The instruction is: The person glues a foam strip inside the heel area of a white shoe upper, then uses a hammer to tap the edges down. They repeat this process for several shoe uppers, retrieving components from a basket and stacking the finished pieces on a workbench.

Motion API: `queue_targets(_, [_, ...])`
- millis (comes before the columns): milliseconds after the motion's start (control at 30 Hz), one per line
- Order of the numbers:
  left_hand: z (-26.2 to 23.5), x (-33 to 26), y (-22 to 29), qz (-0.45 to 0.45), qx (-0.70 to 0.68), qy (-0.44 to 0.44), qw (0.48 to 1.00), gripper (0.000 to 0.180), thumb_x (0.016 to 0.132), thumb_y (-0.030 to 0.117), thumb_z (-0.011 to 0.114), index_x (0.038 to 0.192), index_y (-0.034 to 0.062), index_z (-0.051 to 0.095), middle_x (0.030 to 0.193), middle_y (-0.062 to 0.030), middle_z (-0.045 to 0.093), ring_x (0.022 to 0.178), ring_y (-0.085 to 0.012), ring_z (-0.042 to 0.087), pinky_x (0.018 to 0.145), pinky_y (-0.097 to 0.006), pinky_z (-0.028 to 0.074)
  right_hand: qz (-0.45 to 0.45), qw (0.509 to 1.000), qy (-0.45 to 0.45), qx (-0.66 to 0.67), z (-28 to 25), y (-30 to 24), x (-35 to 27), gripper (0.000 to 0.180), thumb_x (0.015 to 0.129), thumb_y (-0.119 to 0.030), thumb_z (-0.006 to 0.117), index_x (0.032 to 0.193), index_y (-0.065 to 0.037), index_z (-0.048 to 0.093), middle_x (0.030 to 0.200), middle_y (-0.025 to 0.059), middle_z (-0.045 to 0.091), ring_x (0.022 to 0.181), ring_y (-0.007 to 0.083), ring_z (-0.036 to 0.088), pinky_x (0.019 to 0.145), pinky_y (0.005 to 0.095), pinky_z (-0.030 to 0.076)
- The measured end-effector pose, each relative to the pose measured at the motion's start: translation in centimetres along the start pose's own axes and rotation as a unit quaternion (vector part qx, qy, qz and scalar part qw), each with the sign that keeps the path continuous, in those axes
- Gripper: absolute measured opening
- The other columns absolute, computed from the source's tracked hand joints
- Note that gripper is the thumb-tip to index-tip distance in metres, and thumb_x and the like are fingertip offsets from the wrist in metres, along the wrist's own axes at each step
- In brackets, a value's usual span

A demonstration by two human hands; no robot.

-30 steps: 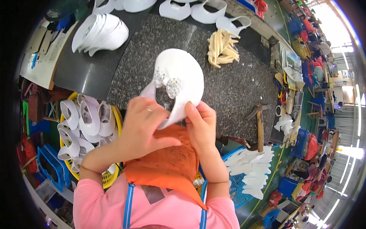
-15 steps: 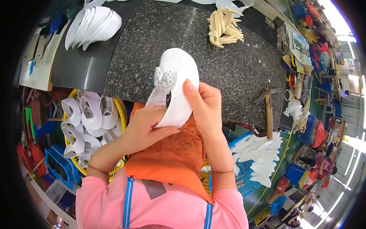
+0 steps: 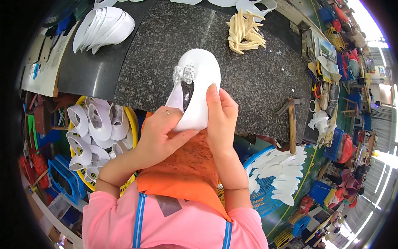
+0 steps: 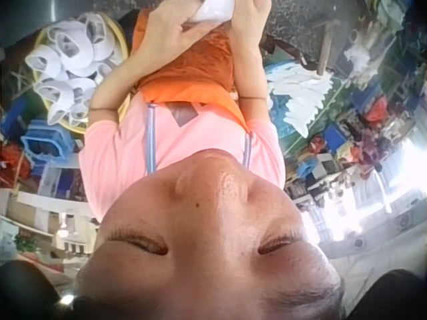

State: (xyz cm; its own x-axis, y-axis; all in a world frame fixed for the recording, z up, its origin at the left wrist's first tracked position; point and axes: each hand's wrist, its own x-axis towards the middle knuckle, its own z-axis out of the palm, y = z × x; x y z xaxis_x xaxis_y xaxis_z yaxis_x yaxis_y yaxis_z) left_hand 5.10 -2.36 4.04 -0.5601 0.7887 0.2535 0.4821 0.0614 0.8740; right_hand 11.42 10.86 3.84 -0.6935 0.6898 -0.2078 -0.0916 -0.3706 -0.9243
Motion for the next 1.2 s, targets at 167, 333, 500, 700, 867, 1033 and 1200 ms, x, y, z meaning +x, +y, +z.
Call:
queue_targets(167, [0.0, -0.5, -0.2, -0.041, -0.052, 0.007, 0.998, 0.026, 0.077, 0.019, 0.074, 0.093, 0.0024, 0.062, 0.076, -0.0110, 0.060, 0.072, -0.0303, 0.058, 0.069, -0.039, 0.045, -0.041, 0.999, 0.009, -0.013, 0.2, 0.0, 0.1, 0.033, 0.100, -0.029, 0.051, 0.089, 0.000, 0.061, 0.075, -0.0031, 0.058, 0.064, 0.0013, 0.048, 0.056, 0.0176, 0.040])
queue_targets(333, [0.1, -0.3, 0.4, -0.025, -0.004, 0.047, 0.999, 0.029, 0.075, 0.015, 0.077, 0.096, 0.0027, 0.061, 0.081, -0.0090, 0.062, 0.085, -0.0289, 0.059, 0.077, -0.036, 0.047, 0.043, 0.998, 0.031, 0.043, -0.1, -0.3, -0.5, 0.034, 0.100, -0.029, 0.050, 0.096, 0.004, 0.060, 0.086, 0.0039, 0.063, 0.073, 0.0084, 0.058, 0.064, 0.0224, 0.047])
queue_targets(500, [-0.3, -2.5, -2.7, -0.051, -0.076, 0.129, 0.987, 0.034, 0.080, 0.018, 0.075, 0.106, 0.0022, 0.059, 0.101, -0.0098, 0.062, 0.097, -0.0240, 0.059, 0.083, -0.034, 0.047, 0.063, 0.957, -0.040, 0.281, -3.6, 0.5, 2.1, 0.035, 0.100, -0.035, 0.047, 0.077, -0.010, 0.054, 0.060, -0.0019, 0.049, 0.050, 0.0084, 0.045, 0.047, 0.0258, 0.037])
queue_targets(700, [2.6, -1.3, -2.1, -0.199, -0.708, 0.091, 0.671, 0.042, 0.093, 0.032, 0.060, 0.117, -0.0018, 0.053, 0.108, -0.0134, 0.062, 0.104, -0.0241, 0.062, 0.097, -0.040, 0.047, 0.184, 0.905, -0.103, 0.370, -3.4, 1.4, 1.7, 0.044, 0.101, -0.035, 0.038, 0.062, -0.017, 0.037, 0.050, -0.0039, 0.028, 0.042, 0.0100, 0.027, 0.042, 0.0270, 0.021])
queue_targets(867, [-0.2, 0.3, -1.1, -0.188, -0.726, 0.045, 0.661, 0.034, 0.094, 0.009, 0.056, 0.125, 0.0031, 0.043, 0.108, -0.0135, 0.062, 0.104, -0.0218, 0.063, 0.091, -0.038, 0.052, -0.134, 0.920, 0.035, -0.367, -4.8, 1.2, 0.6, 0.039, 0.093, -0.006, 0.051, 0.131, 0.000, 0.048, 0.110, 0.0085, 0.055, 0.082, 0.0126, 0.054, 0.072, 0.0253, 0.047])
queue_targets(1033, [0.7, -0.1, -1.1, -0.199, -0.670, 0.076, 0.711, 0.036, 0.091, 0.005, 0.058, 0.125, 0.0023, 0.045, 0.109, -0.0127, 0.062, 0.104, -0.0204, 0.062, 0.091, -0.036, 0.051, -0.332, 0.786, -0.171, -0.492, -1.9, -3.9, -2.2, 0.021, 0.071, -0.008, 0.075, 0.089, -0.009, 0.065, 0.082, 0.0036, 0.060, 0.084, 0.0237, 0.055, 0.081, 0.0367, 0.040])
queue_targets(1200, [0.5, 0.2, -1.5, -0.237, -0.656, 0.075, 0.713, 0.028, 0.092, 0.008, 0.060, 0.116, -0.0002, 0.052, 0.097, -0.0086, 0.065, 0.090, -0.0167, 0.064, 0.081, -0.031, 0.052, -0.287, 0.798, -0.171, -0.502, -2.0, -2.9, -2.5, 0.019, 0.066, -0.013, 0.079, 0.075, -0.011, 0.062, 0.072, 0.0007, 0.050, 0.076, 0.0226, 0.050, 0.077, 0.0352, 0.036])
